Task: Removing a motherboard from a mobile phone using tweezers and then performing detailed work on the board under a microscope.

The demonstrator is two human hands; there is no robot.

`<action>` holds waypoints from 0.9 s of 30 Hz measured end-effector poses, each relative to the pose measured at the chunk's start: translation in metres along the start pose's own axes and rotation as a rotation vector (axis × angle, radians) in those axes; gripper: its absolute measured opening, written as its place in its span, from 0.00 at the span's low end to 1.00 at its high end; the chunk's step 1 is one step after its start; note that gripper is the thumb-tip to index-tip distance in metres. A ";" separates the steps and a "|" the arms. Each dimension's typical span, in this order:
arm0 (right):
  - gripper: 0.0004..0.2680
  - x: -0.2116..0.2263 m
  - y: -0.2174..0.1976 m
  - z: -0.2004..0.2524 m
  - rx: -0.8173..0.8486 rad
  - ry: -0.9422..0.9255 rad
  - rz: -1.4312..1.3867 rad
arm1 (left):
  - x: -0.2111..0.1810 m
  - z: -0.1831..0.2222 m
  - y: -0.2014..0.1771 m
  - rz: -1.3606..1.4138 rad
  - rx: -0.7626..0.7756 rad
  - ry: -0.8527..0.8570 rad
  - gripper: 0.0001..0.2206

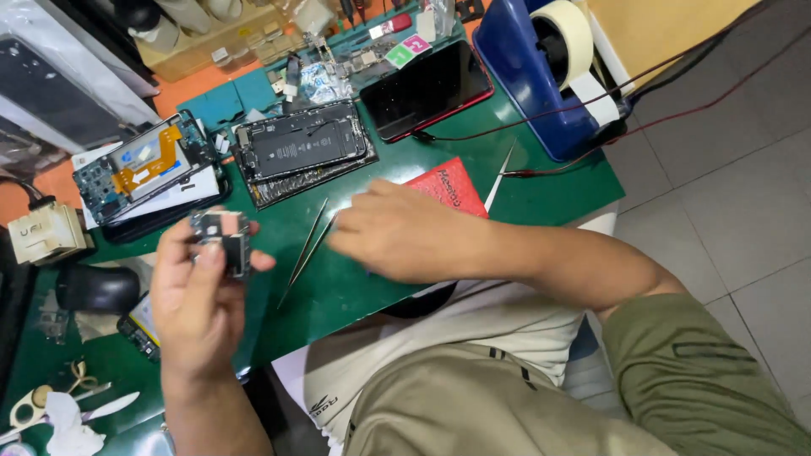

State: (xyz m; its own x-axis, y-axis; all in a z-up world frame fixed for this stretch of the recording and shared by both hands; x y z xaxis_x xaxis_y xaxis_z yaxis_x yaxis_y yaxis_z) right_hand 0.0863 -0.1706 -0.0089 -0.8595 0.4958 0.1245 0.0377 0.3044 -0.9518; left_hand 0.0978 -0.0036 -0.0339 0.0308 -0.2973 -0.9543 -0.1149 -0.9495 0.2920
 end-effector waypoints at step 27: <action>0.04 -0.079 -0.062 -0.004 -0.422 0.279 -0.272 | 0.032 -0.084 0.059 -0.046 0.187 0.030 0.10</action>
State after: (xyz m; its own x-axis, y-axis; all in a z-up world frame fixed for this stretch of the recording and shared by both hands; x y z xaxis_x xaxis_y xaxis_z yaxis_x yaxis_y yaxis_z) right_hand 0.1537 -0.2255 0.0418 -0.7017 0.5325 0.4734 0.0834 0.7212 -0.6877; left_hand 0.1753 -0.0779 -0.0418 0.0698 -0.2593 -0.9633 -0.2949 -0.9278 0.2284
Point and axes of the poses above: each hand's wrist, its own z-axis away from the middle knuckle, its own y-axis out of the palm, x = y × z, the point moved 7 cm from there along -z, towards the middle knuckle, and after that the axes turned 4 degrees about x, right-handed, at the moved point
